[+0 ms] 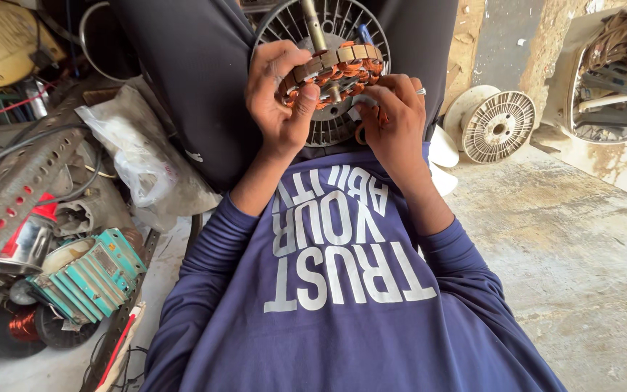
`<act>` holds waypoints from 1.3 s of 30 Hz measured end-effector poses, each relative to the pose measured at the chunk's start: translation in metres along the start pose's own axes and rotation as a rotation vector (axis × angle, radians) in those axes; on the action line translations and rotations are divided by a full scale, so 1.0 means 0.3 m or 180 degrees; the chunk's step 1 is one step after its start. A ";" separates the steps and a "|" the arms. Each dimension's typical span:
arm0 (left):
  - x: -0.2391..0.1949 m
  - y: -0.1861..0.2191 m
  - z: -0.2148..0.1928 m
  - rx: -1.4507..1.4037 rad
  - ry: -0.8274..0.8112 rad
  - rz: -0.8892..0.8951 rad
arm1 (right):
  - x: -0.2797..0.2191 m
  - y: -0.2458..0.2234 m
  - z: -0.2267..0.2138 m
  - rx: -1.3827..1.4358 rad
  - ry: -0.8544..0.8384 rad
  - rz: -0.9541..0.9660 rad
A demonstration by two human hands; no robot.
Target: The person is repairing an electric motor rotor by hand. They use a screwdriver to adjust copper windings and insert small white insulating pieces into the slots of the rotor. The person works on the rotor while seated on the floor in a workshop.
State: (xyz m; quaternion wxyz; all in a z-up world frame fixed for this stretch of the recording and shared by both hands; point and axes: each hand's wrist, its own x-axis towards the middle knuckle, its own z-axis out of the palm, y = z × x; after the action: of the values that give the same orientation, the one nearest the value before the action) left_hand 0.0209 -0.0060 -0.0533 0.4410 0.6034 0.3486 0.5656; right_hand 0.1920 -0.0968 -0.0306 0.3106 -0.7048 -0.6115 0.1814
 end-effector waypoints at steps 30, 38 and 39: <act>-0.131 0.349 0.028 0.0036 -0.1303 -0.0671 | -0.166 -0.024 -0.031 0.5854 -0.0867 0.1608; -0.140 0.368 0.046 0.0254 -0.1403 -0.0388 | -0.190 -0.028 -0.019 0.6160 -0.0841 0.1244; -0.138 0.369 0.047 0.0278 -0.1408 -0.0281 | -0.188 -0.031 -0.022 0.6087 -0.0789 0.1213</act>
State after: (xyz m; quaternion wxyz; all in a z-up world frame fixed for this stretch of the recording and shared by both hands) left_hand 0.0212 -0.0868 0.0343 0.5044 0.7154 0.2936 0.3841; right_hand 0.1787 -0.1527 -0.0266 0.6494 -0.2191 -0.1113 0.7197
